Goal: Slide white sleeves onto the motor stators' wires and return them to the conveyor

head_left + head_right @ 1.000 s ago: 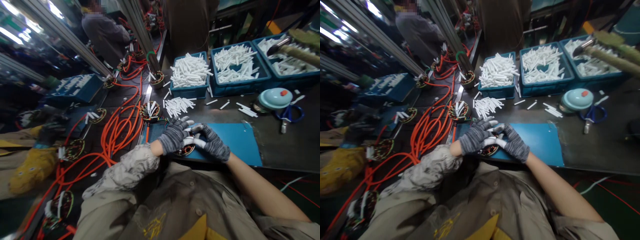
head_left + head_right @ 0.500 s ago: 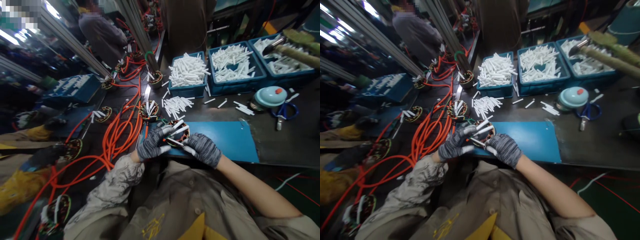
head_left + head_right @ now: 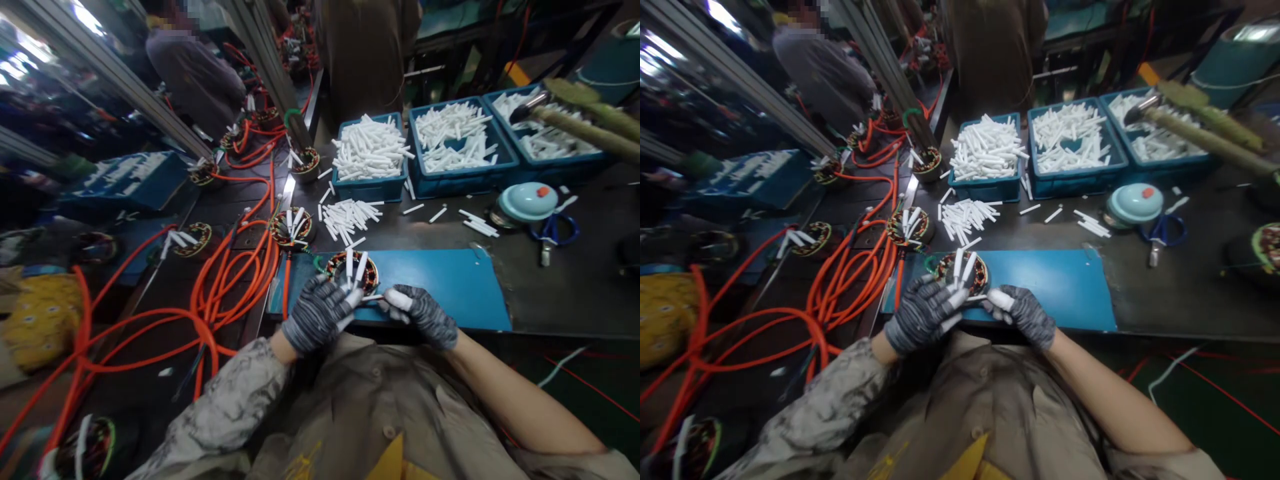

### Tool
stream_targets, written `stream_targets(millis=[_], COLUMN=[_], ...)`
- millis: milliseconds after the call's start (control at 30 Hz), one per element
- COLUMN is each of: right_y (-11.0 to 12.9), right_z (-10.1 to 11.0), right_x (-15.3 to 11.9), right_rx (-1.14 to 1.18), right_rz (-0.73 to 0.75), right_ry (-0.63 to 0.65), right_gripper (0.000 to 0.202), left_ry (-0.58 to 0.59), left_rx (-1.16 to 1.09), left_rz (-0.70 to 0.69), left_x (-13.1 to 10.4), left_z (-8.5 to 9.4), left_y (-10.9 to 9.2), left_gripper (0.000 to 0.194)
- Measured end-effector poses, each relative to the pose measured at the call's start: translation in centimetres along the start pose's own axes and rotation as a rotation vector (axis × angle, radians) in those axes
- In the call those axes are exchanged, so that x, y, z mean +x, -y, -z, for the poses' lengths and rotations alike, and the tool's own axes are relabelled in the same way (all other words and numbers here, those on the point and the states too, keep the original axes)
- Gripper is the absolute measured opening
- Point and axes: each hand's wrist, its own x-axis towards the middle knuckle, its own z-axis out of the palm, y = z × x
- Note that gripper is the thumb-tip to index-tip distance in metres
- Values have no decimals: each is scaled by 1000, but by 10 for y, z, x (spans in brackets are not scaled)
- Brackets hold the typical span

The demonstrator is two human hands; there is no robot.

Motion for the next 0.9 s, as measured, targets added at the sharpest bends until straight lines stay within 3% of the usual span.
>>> stream_targets(millis=[133,167,233,300,333,400,467,533,600,667,833,900], right_y=[-7,-5,3,12,18,27,34,36,34,29,11,6], right_z=[16,21,38,65,81,116,146,163,162,145,83,68], right_x=[-3,0,9,24,35,60,87,107,112,99,18,-7], right_rx=[-94,-142,-240,-448,-614,-897,-988,-1050,-1056,-964,-568,-475], right_rz=[-18,-6,14,58,98,131,131,132,167,230,392,408], right_ry=[-282,-254,-60,55,-28,-319,-448,-488,-491,-484,-311,-328], right_gripper=[48,49,51,50,46,36,32,30,28,27,27,20], left_ry=[-145,-171,-189,-181,-184,-203,-218,-223,-230,-246,-238,-223], left_rx=[86,59,-14,-66,-79,-97,-114,-128,-135,-128,-120,-120], left_rz=[108,126,136,148,159,174,176,175,180,190,202,207], left_x=[7,10,16,18,18,16,13,12,12,13,14,13], left_z=[-23,-27,-31,-32,-33,-35,-36,-38,-39,-39,-39,-39], left_y=[-34,-36,-34,-28,-25,-21,-20,-21,-22,-23,-24,-25], left_gripper=[31,29,27,26,26,25,26,26,25,24,23,24])
